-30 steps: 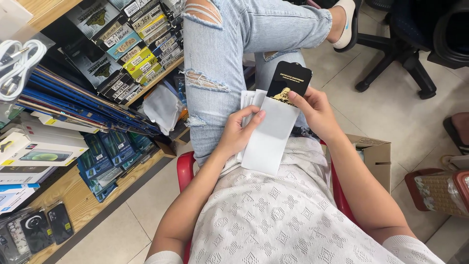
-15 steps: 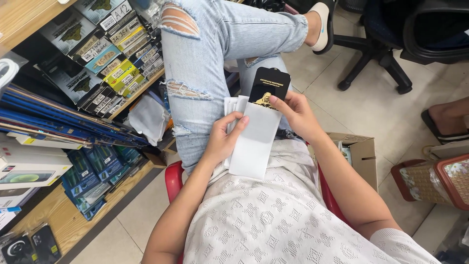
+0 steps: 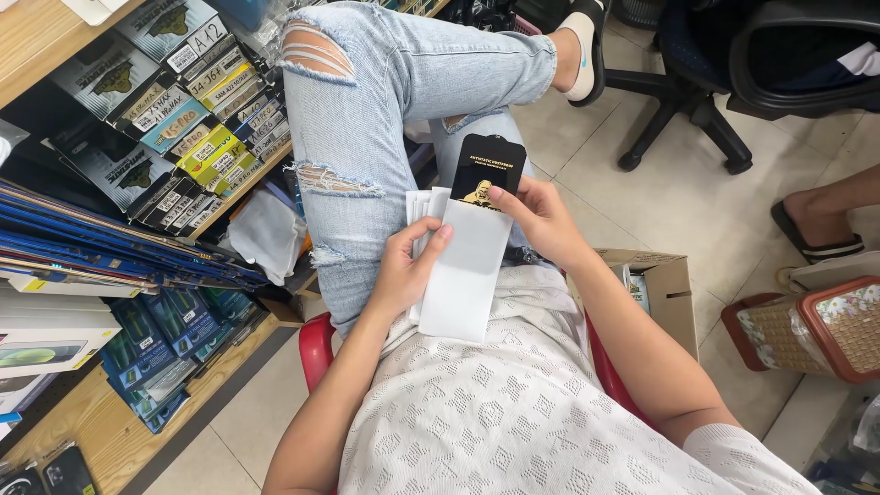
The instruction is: A person is seen organizing and placing phone screen protectors into white protective sleeves while sitting in a shop.
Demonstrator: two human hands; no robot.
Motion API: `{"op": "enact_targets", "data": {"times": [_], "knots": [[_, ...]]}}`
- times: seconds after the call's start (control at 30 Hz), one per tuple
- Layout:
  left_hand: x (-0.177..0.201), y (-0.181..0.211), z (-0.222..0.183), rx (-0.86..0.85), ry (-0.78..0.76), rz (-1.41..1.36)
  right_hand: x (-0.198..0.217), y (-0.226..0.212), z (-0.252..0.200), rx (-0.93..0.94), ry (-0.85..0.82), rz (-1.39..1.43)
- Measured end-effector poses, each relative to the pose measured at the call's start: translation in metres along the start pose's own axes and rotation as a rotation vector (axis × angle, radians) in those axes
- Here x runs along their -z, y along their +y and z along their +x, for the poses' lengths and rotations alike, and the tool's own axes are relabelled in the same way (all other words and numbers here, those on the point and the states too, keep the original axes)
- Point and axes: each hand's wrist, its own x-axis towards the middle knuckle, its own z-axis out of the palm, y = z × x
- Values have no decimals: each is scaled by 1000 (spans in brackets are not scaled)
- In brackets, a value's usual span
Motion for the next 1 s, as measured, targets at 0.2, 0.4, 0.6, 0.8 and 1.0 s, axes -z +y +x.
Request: {"op": "enact_targets", "data": {"times": [0.2,0.4,0.6,0.8,1.0], "knots": [[1,-1,0,2,-8,-5,0,2,0,-7,-4,14],[2,-5,1,1,-15,-11,2,5,2,-6,-3,10],[2,0,0,12,-17,-1,-7,-9,4,42,-15,30],[1,-3,0,16,-17,-2,4,-9,0,108,46,111],[2,-6,1,27,-18,-17,-3,-19,-1,93,-9,80]]}}
